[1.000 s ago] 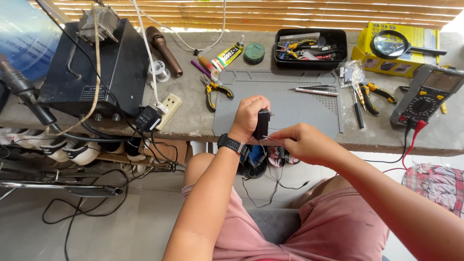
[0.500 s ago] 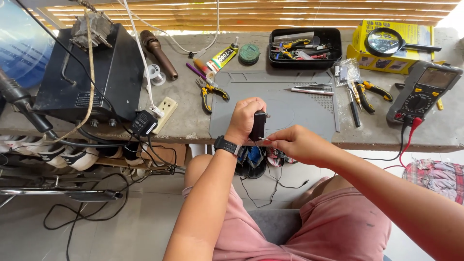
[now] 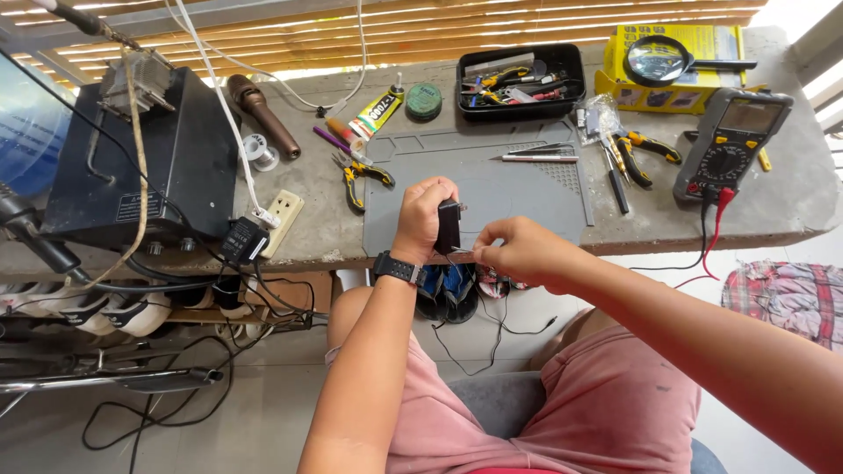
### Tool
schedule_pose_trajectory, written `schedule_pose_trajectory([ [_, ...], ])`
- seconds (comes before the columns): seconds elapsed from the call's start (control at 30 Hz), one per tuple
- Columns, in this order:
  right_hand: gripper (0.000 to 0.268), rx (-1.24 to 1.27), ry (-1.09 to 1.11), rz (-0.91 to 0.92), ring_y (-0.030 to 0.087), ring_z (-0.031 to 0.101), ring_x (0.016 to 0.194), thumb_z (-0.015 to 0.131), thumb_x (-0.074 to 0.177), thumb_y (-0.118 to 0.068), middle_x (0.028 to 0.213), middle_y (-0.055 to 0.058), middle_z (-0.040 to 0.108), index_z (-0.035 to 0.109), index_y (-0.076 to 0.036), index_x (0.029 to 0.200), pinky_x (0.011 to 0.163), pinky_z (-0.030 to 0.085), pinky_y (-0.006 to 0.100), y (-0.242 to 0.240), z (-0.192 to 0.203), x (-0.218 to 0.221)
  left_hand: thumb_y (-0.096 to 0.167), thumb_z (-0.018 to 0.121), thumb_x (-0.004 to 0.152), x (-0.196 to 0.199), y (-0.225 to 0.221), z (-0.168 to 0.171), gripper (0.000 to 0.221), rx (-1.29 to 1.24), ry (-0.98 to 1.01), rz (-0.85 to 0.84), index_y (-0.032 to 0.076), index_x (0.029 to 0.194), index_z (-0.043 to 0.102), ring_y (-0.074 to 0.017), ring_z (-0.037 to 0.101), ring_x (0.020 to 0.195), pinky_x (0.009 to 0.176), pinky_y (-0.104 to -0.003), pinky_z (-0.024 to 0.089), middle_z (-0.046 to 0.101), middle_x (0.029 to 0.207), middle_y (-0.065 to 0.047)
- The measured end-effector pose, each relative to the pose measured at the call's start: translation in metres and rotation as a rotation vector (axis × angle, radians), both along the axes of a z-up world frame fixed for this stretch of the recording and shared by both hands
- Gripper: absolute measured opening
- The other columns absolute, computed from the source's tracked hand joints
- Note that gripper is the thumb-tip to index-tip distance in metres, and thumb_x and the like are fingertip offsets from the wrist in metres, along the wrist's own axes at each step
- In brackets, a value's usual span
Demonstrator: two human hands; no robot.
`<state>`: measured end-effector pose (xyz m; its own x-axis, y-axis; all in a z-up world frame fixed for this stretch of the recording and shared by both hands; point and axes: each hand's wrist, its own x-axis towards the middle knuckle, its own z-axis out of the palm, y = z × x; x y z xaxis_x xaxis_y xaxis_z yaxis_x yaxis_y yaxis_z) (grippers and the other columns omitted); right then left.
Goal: Using a thin metal prying tool to carefully separate the two halves of a plastic power adapter casing.
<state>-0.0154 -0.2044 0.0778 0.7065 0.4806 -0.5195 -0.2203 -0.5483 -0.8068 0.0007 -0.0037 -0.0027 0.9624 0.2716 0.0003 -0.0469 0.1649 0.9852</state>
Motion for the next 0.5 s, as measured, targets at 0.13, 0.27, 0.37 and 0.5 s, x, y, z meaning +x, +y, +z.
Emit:
schedule_pose_trajectory([
  [0.13, 0.015, 0.269, 0.24, -0.147, 0.012, 0.034, 0.054, 0.065, 0.094, -0.011, 0.066, 0.009, 0.051, 0.072, -0.003, 0.105, 0.048, 0.022, 0.026, -0.009, -0.009, -0.004, 0.023, 0.065, 0.089, -0.004, 0.0, 0.007, 0.021, -0.091, -0.003, 0.008, 0.009, 0.074, 0.071, -0.0159, 0.056, 0.057, 0.057, -0.027, 0.049, 0.054, 0.059, -0.008],
  [0.27, 0.034, 0.522, 0.483, -0.194, 0.006, 0.037, 0.068, 0.058, 0.104, 0.0, 0.089, 0.011, 0.062, 0.07, 0.002, 0.135, 0.052, 0.024, 0.019, -0.017, -0.016, -0.012, 0.022, 0.065, 0.092, -0.007, 0.002, 0.004, 0.024, -0.209, -0.015, -0.003, 0.005, 0.076, 0.068, -0.019, 0.06, 0.05, 0.05, -0.028, 0.049, 0.054, 0.056, -0.013],
  [0.37, 0.031, 0.491, 0.552, -0.209, 0.004, 0.026, 0.063, 0.058, 0.108, -0.004, 0.082, 0.005, 0.051, 0.073, -0.003, 0.135, 0.048, 0.017, 0.016, -0.013, -0.021, -0.006, 0.021, 0.065, 0.093, -0.009, 0.003, 0.008, 0.024, -0.227, -0.023, -0.028, 0.004, 0.075, 0.067, -0.0206, 0.061, 0.046, 0.047, -0.029, 0.051, 0.055, 0.054, -0.014],
  [0.5, 0.027, 0.374, 0.453, -0.164, 0.006, 0.027, 0.054, 0.062, 0.109, -0.009, 0.074, 0.003, 0.041, 0.08, -0.008, 0.13, 0.041, 0.016, 0.018, -0.005, -0.028, -0.002, 0.021, 0.063, 0.093, -0.016, 0.004, 0.015, 0.024, -0.155, -0.031, -0.041, 0.005, 0.075, 0.067, -0.0211, 0.063, 0.045, 0.046, -0.03, 0.052, 0.056, 0.053, -0.014],
])
